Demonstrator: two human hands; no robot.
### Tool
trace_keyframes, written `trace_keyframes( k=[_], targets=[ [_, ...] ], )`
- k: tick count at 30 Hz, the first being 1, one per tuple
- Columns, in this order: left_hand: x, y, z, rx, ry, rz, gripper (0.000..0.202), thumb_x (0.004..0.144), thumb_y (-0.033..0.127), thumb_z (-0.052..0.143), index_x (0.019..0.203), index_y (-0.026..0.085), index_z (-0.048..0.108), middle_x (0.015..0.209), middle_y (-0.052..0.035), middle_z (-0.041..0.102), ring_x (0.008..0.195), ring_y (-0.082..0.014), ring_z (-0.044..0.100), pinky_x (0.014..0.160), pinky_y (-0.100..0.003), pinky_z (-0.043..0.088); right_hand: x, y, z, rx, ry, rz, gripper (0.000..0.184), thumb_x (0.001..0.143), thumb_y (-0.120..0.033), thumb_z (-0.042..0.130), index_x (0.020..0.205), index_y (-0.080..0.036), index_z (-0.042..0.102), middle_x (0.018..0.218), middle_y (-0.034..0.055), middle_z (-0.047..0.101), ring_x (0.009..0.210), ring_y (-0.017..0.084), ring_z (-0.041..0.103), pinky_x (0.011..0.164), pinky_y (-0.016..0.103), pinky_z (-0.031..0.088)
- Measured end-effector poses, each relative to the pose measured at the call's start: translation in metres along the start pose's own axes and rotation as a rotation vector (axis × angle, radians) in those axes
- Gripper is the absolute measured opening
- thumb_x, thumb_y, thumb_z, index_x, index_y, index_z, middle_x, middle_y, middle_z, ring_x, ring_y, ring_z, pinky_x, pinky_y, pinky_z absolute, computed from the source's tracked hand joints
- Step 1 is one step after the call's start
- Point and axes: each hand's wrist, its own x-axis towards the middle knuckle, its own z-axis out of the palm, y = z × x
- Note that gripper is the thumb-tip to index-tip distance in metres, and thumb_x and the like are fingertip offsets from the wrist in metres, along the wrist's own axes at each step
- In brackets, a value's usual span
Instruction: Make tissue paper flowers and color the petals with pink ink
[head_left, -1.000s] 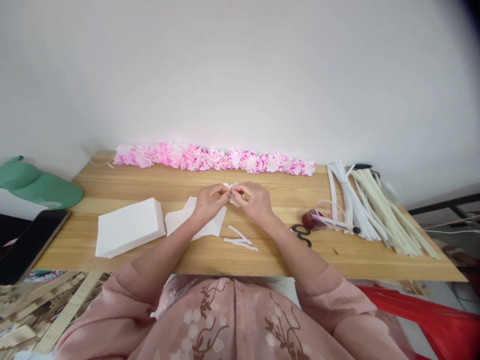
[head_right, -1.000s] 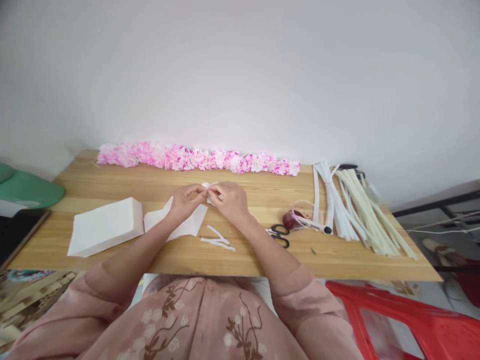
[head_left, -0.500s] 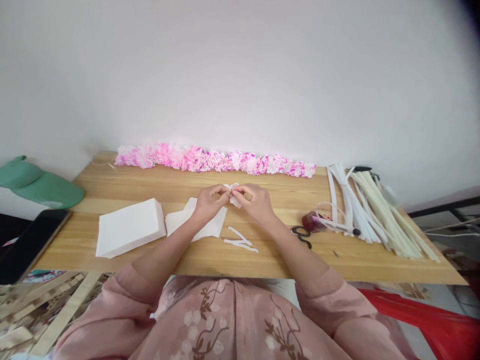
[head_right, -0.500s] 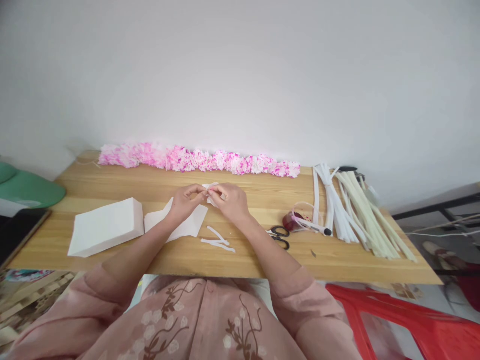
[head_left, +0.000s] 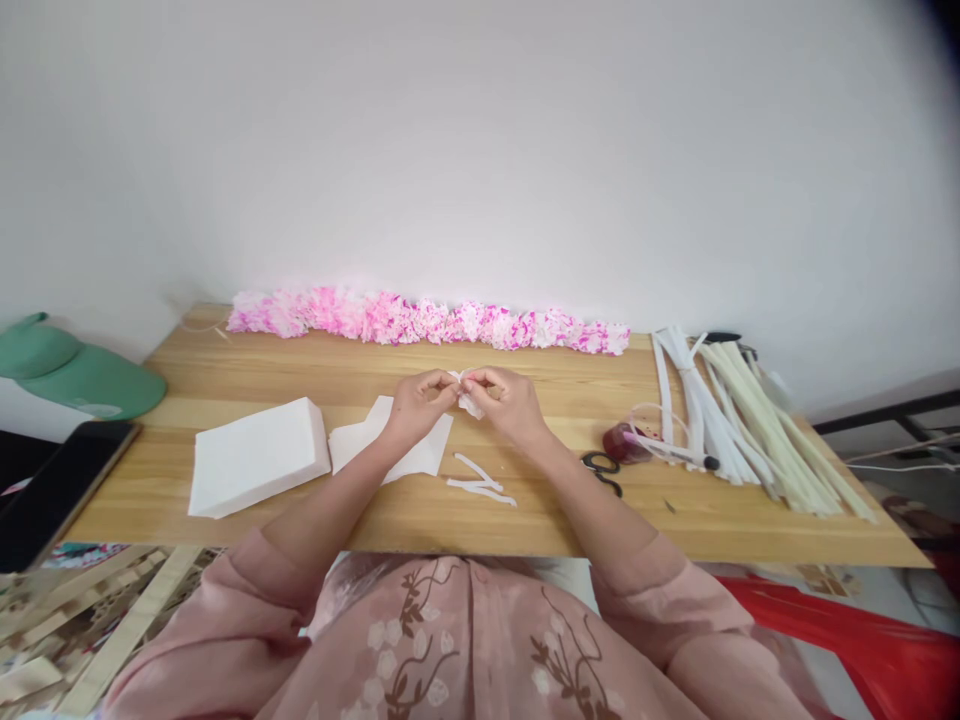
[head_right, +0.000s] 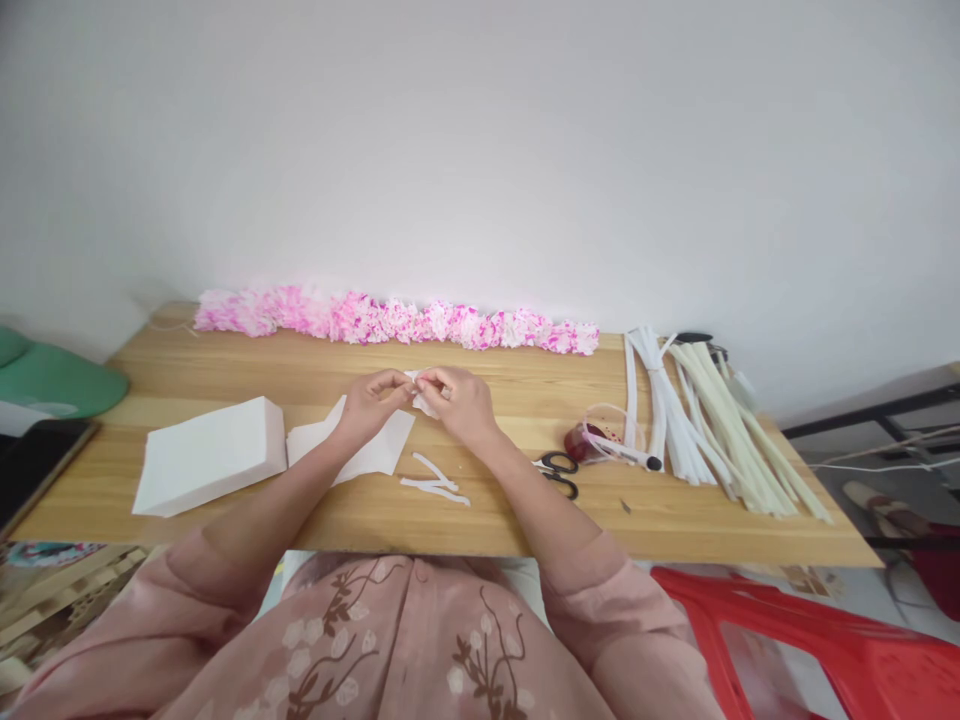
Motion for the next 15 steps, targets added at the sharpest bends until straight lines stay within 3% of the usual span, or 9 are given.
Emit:
trace_keyframes(
  k=[4, 9, 15],
  targets=[
    [0.0002, -0.0002, 0.0, 0.021, 0.0, -0.01, 0.016, 0.08, 0.028, 0.058, 0.069, 0.018, 0.063, 0.069, 0.0008, 0.066, 0.07, -0.0144, 0.06, 0.069, -0.024, 0.044, -0.0002, 0.0011, -0.0008, -0.016, -0.009, -0.04, 0.017, 0.088, -0.032, 0.058, 0.083, -0.024, 0.072, 0.084, 0.0011, 0.075, 0.078, 0.017, 0.067, 0.069, 0.028, 0.046],
    [-0.0012, 0.0014, 0.001, 0.082, 0.003, -0.01, 0.015, 0.078, 0.026, 0.057, 0.066, 0.018, 0.063, 0.066, 0.0014, 0.065, 0.068, -0.0142, 0.059, 0.067, -0.024, 0.043, -0.0004, 0.0005, -0.0003, -0.13, 0.029, -0.117, 0.014, 0.085, -0.026, 0.059, 0.078, -0.023, 0.071, 0.079, 0.0013, 0.074, 0.075, 0.017, 0.065, 0.07, 0.028, 0.043],
    [-0.0008, -0.0001, 0.0014, -0.014, -0.009, -0.035, 0.016, 0.078, 0.027, 0.059, 0.066, 0.017, 0.063, 0.066, 0.0015, 0.065, 0.068, -0.0133, 0.059, 0.067, -0.023, 0.043, 0.0003, -0.0008, 0.0, -0.045, 0.011, -0.002, 0.013, 0.082, -0.027, 0.059, 0.08, -0.021, 0.07, 0.079, 0.002, 0.073, 0.074, 0.017, 0.065, 0.068, 0.027, 0.043]
  ],
)
